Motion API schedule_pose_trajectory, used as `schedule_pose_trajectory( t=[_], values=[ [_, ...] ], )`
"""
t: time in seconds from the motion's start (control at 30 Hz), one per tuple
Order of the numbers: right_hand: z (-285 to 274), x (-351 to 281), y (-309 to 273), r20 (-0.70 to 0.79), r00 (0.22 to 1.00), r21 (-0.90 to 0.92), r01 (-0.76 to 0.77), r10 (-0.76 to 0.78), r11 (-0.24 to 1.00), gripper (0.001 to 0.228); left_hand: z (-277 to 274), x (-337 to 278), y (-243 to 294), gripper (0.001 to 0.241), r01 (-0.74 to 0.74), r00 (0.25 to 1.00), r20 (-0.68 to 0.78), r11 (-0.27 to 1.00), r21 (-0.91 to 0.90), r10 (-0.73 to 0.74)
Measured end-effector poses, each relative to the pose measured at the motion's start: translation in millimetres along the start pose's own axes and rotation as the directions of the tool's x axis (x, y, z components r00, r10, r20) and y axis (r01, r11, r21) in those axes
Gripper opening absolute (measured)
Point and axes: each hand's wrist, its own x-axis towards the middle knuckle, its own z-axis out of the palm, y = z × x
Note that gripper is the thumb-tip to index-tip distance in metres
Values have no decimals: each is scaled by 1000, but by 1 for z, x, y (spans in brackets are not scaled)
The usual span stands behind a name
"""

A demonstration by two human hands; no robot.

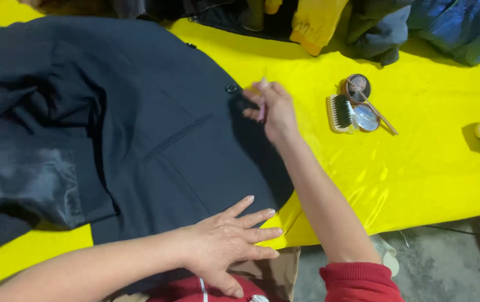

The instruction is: The person cleans a dark jacket laid on a yellow work surface. They use a seam ripper to remove lint, a brush to sweep the fabric, a spray bottle to mist the surface, and a hairdryer to dry the jacket. The person repeatedly smooths and repositions the jacket during the process.

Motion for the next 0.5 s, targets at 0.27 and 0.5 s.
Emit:
schedule_pose_trajectory(
  t=[0.27,0.5],
  values=[
    [-22,-49,11,499,860,-339,79,109,937,26,-9,1,-1,81,-3,998,59,997,-72,8],
    [-118,-86,-12,257,836,-875,415,-485,250,19,-16,-9,-41,91,378,881,-291,925,-37,-372]
  ],
)
